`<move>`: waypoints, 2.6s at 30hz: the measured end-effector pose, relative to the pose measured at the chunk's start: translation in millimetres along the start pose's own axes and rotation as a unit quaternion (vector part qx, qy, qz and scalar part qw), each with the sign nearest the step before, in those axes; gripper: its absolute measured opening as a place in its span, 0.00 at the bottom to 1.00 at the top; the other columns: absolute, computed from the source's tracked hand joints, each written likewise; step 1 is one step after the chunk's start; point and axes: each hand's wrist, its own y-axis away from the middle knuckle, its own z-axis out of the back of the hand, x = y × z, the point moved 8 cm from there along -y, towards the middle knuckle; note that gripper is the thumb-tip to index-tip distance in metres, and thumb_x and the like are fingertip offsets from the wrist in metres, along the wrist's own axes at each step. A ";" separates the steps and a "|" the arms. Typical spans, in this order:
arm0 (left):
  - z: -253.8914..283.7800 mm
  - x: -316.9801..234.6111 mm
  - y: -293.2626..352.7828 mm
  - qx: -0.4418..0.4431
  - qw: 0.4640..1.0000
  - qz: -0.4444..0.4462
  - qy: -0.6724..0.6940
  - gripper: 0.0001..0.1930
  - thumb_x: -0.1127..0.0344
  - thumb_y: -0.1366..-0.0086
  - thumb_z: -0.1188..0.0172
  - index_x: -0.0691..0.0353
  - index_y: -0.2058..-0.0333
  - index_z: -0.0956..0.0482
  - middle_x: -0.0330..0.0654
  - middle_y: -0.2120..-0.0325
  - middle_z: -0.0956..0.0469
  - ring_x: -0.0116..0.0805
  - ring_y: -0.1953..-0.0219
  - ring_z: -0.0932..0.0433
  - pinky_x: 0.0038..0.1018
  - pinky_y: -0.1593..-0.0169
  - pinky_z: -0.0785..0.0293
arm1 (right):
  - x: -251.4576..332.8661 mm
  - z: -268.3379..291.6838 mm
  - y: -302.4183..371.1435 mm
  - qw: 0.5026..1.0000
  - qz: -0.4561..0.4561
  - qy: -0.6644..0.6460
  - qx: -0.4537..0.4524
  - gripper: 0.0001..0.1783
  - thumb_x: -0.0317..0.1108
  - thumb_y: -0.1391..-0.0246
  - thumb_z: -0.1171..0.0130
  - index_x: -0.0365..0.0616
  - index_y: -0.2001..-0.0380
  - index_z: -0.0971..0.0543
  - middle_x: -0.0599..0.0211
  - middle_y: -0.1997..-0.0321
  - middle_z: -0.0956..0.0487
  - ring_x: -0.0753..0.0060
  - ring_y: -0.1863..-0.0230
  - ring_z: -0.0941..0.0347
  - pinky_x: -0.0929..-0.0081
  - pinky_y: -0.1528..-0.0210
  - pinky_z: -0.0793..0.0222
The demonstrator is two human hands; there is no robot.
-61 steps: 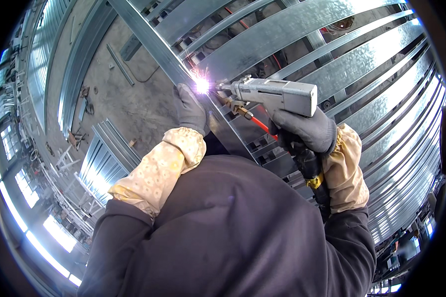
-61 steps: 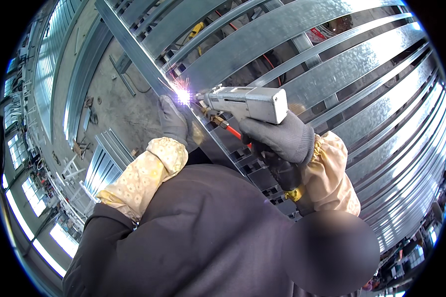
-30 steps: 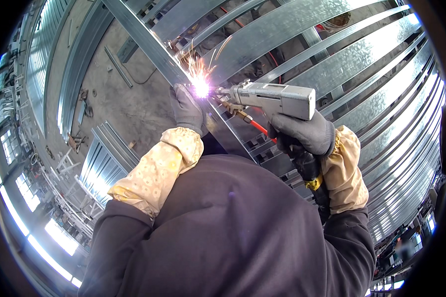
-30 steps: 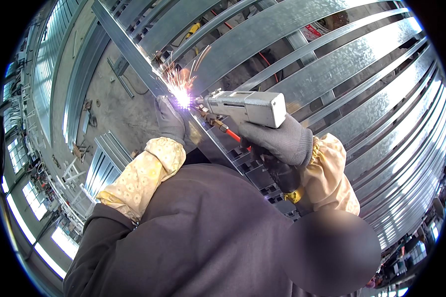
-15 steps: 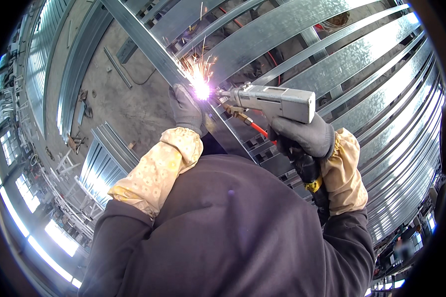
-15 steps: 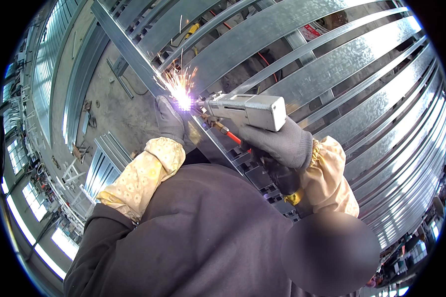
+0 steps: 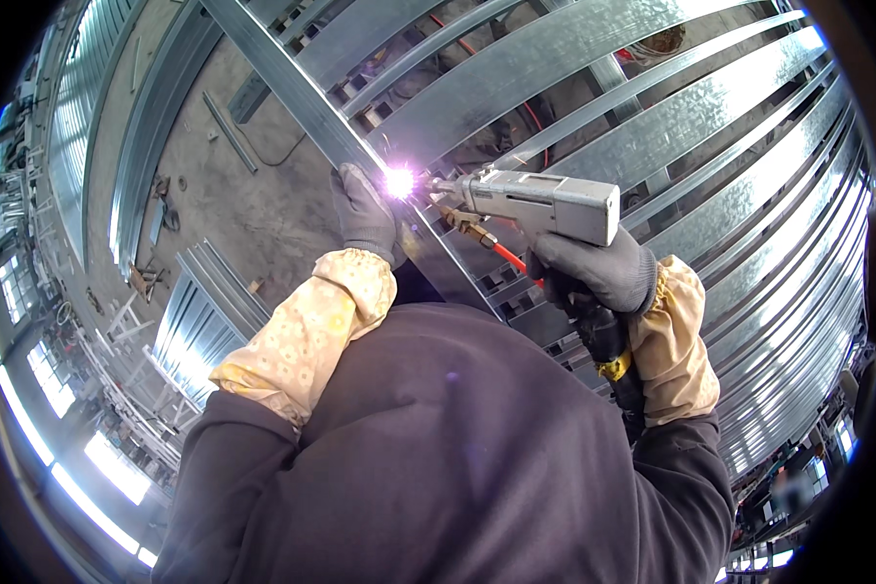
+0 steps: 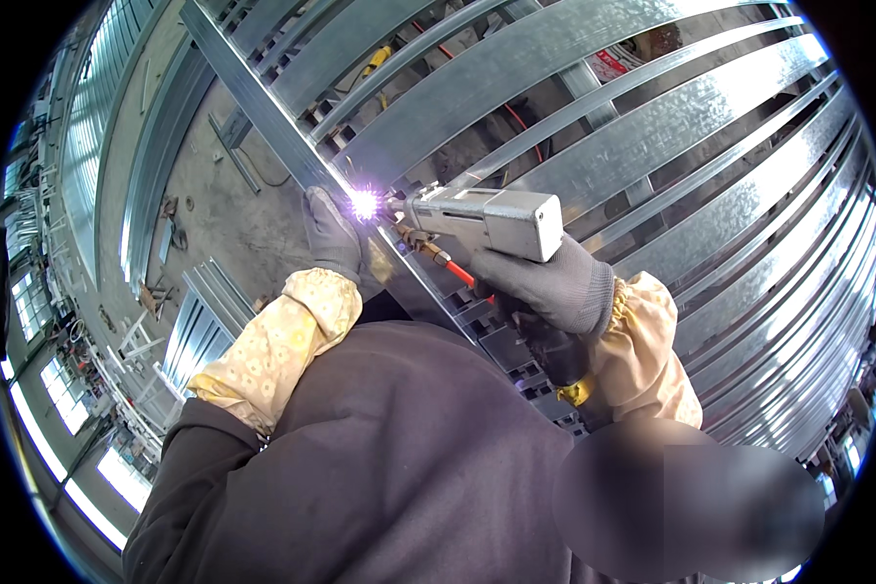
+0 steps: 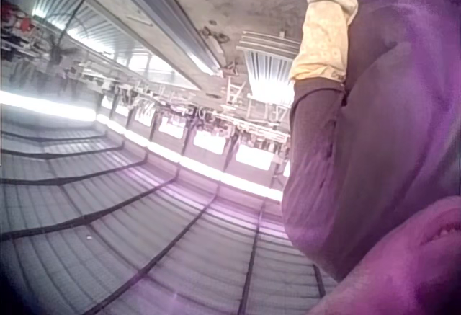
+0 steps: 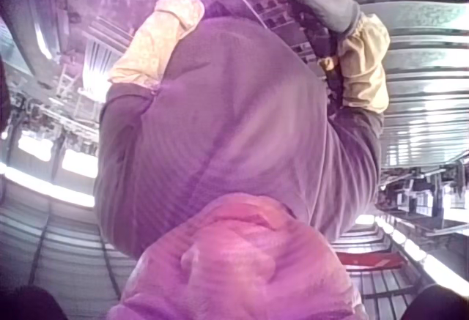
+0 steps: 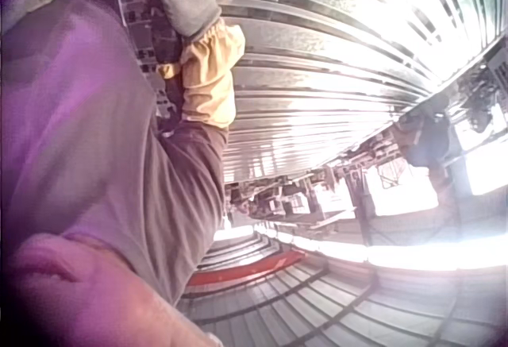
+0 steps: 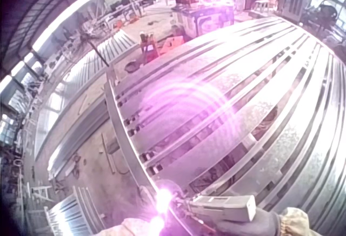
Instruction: The person welds a long metal bar to a large curved metal frame using a handheld welding gun. They reposition the bar and continue welding along the frame's length, producing bright sparks and smoke.
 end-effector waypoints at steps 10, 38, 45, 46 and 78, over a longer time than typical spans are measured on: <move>-1.4 -24.4 8.3 -0.026 1.000 -0.004 0.010 0.22 0.54 0.22 0.63 0.70 0.50 0.30 0.49 0.56 0.26 0.39 0.55 0.28 0.33 0.45 0.32 | 0.9 -2.1 0.0 1.000 -0.005 0.012 0.002 0.28 0.41 0.40 0.38 0.40 0.40 0.28 0.68 0.67 0.18 0.84 0.73 0.25 0.83 0.74 0.30; -131.6 -154.3 25.2 0.307 0.716 -0.339 -0.527 0.61 0.34 0.50 0.29 0.57 0.27 0.54 0.55 0.27 0.55 0.54 0.25 0.56 0.46 0.26 0.56 | -51.8 -1.3 124.9 0.976 0.076 -0.093 -0.180 0.23 0.35 0.42 0.37 0.37 0.46 0.25 0.64 0.67 0.18 0.81 0.78 0.28 0.81 0.79 0.32; -172.1 -150.4 20.6 0.310 0.591 -0.406 -0.624 0.67 0.32 0.54 0.29 0.53 0.26 0.61 0.60 0.27 0.61 0.60 0.25 0.59 0.47 0.26 0.55 | -64.0 3.0 110.4 0.993 0.046 0.019 -0.103 0.27 0.41 0.44 0.32 0.38 0.45 0.25 0.66 0.58 0.18 0.80 0.61 0.23 0.78 0.61 0.26; -174.2 -150.9 20.3 0.312 0.585 -0.410 -0.626 0.67 0.33 0.54 0.28 0.53 0.26 0.61 0.61 0.27 0.61 0.61 0.26 0.59 0.47 0.26 0.54 | -66.0 5.1 106.2 0.994 0.046 0.014 -0.100 0.28 0.40 0.44 0.31 0.38 0.45 0.25 0.65 0.56 0.18 0.79 0.58 0.24 0.77 0.57 0.26; -180.7 -166.4 24.4 0.299 0.580 -0.401 -0.642 0.70 0.35 0.61 0.23 0.57 0.27 0.56 0.61 0.30 0.54 0.60 0.29 0.48 0.49 0.31 0.41 | -38.2 23.1 12.0 0.990 0.125 -0.017 0.060 0.22 0.39 0.40 0.36 0.37 0.47 0.21 0.68 0.60 0.18 0.82 0.61 0.24 0.79 0.57 0.24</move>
